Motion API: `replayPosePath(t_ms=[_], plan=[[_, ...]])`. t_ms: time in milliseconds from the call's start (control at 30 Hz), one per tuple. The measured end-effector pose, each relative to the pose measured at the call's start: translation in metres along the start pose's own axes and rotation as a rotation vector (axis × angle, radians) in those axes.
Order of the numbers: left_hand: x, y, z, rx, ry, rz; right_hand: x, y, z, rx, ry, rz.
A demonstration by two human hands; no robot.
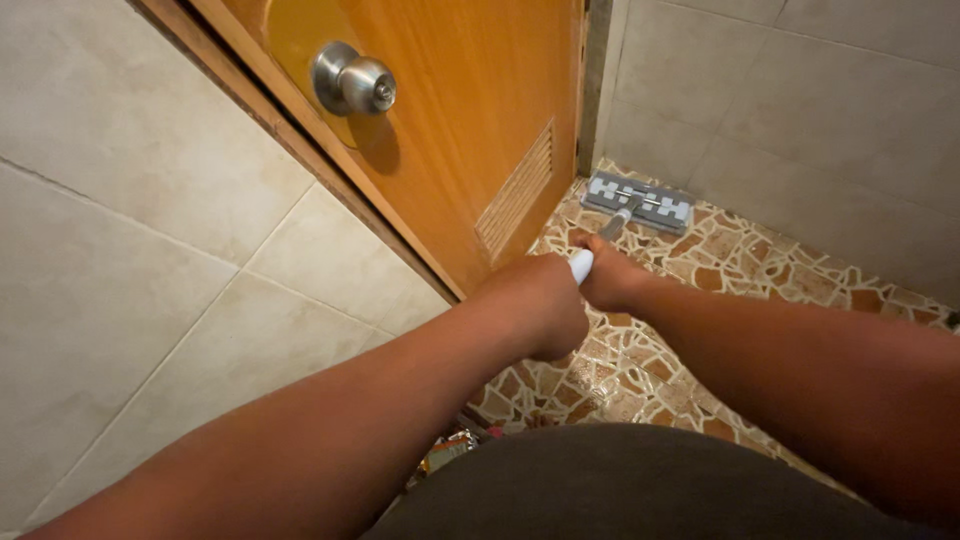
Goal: The person connects a telescopic pole to a flat mop head on the floor and extends the sections of the handle by twisting them.
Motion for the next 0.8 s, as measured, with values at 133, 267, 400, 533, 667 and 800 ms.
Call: replayPosePath(t_ms=[133,267,400,533,667,800], plan=[[0.006,-0.015,-0.013,0.094,-0.033,0.055,-0.015,0.0,-0.025,-0.06,-0.107,0.195],[0.005,-0.019,-0.022,0.078,-0.08,0.066,-0.007,-0.011,-0.028,0.083,0.149,-0.054],[0.004,-0.007,-0.014,0.016,0.011,0.084,0.021,0.004,-0.014,0.12,0.129,-0.081],[0.019,-0.014,-0.014,-0.008,0.025,0.109,0.038,0.009,-0.028,0.138,0.097,-0.07],[0.03,-0.017,-0.012,0.029,-0.006,0.214,0.043,0.025,-0.04,0.129,0.177,0.022],[0.031,-0.005,0.001,-0.074,0.117,0.137,0.042,0.056,-0.038,0.073,0.161,0.055]])
Point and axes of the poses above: each hand's wrist, its own y-axis away from the middle knuckle, its own z-axis out of the palm, x = y × z, the point moved 2 cm from there along -y, towards the middle knuckle, and after that the axes turned 1 degree about -z, right-handed, at the moved point
